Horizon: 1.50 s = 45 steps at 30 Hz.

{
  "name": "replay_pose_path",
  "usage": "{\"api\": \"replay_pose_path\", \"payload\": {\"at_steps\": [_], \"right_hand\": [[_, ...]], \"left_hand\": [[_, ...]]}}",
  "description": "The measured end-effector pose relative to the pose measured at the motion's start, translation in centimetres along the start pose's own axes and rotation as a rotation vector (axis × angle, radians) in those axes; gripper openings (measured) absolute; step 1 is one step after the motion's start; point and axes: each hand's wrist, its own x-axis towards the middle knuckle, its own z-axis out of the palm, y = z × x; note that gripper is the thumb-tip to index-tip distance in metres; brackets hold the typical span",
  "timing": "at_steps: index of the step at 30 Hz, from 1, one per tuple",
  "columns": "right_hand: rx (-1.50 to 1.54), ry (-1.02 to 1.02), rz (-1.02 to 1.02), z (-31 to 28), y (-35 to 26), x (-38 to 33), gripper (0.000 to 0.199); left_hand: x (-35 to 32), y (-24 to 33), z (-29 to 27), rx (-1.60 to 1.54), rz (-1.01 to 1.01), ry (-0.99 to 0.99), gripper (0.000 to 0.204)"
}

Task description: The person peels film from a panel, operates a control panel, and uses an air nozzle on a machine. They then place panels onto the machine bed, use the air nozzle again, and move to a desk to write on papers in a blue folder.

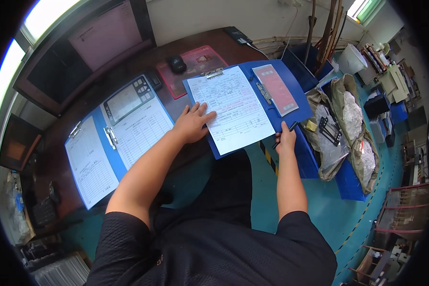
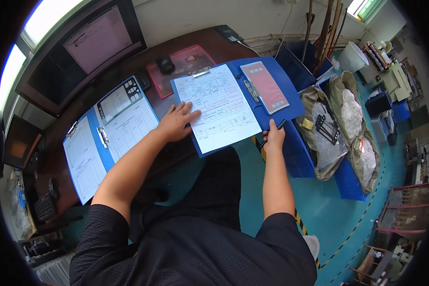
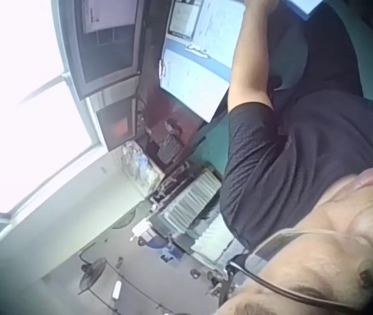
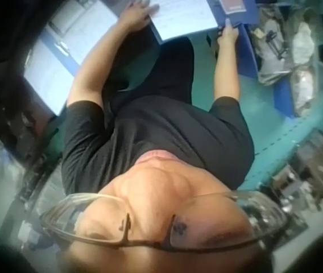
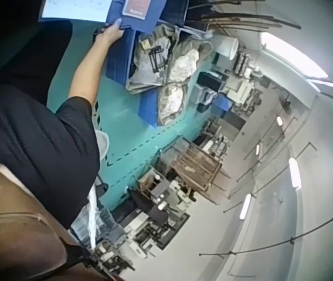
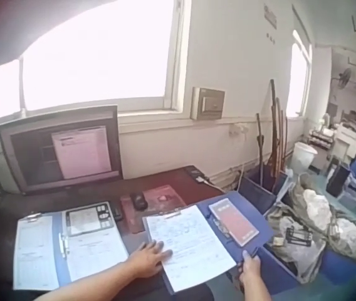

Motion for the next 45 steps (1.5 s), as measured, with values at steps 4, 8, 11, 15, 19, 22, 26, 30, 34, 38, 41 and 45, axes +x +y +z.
{"api": "replay_pose_path", "payload": {"at_steps": [4,8,11,15,19,22,26,30,34,38,41,45], "right_hand": [[0.002,-0.043,0.061,1.8,-1.0,0.9,0.022],[0.007,-0.081,0.117,2.9,-1.3,0.8,0.024],[0.002,-0.107,0.122,2.8,-1.4,-0.1,0.025],[-0.068,-0.197,0.111,1.8,-1.5,-1.9,0.027],[-0.12,-0.195,0.007,2.0,-0.7,-8.1,0.039],[-0.45,-0.737,0.045,3.5,0.1,-17.3,0.027],[-0.872,-1.368,-0.2,5.4,0.8,-24.9,0.03],[-1.024,-1.531,-0.341,7.0,2.4,-27.2,0.032],[-1.06,-1.586,-0.304,8.4,2.8,-29.3,0.033],[-1.064,-1.461,-0.589,9.8,2.8,-28.1,0.032],[-0.54,-1.325,-0.102,10.4,2.4,-28.2,0.033],[-0.307,-1.016,-0.05,12.1,0.2,-29.4,0.042]], "left_hand": [[-0.3,-1.0,-0.3,-0.072,-0.02,0.014,0.057],[-1.8,-1.8,-0.8,-0.111,-0.042,-0.007,0.054],[-2.9,-2.3,-0.8,-0.091,-0.034,-0.022,0.052],[-5.0,-1.0,-1.2,-0.056,-0.042,0.002,0.05],[-9.8,2.4,-0.6,-0.451,0.107,0.281,0.048],[-14.4,5.0,1.8,-0.754,0.107,0.361,0.049],[-19.5,5.6,3.0,-1.033,-0.027,0.102,0.037],[-24.4,4.6,3.4,-1.076,-0.082,0.094,0.027],[-28.5,3.6,4.0,-1.114,-0.223,0.075,0.021],[-31.4,2.1,6.1,-1.646,-0.48,0.271,0.022],[-32.4,1.8,5.9,-1.837,-0.513,0.309,0.024],[-31.5,2.3,4.9,-1.988,-0.445,0.368,0.023]]}}
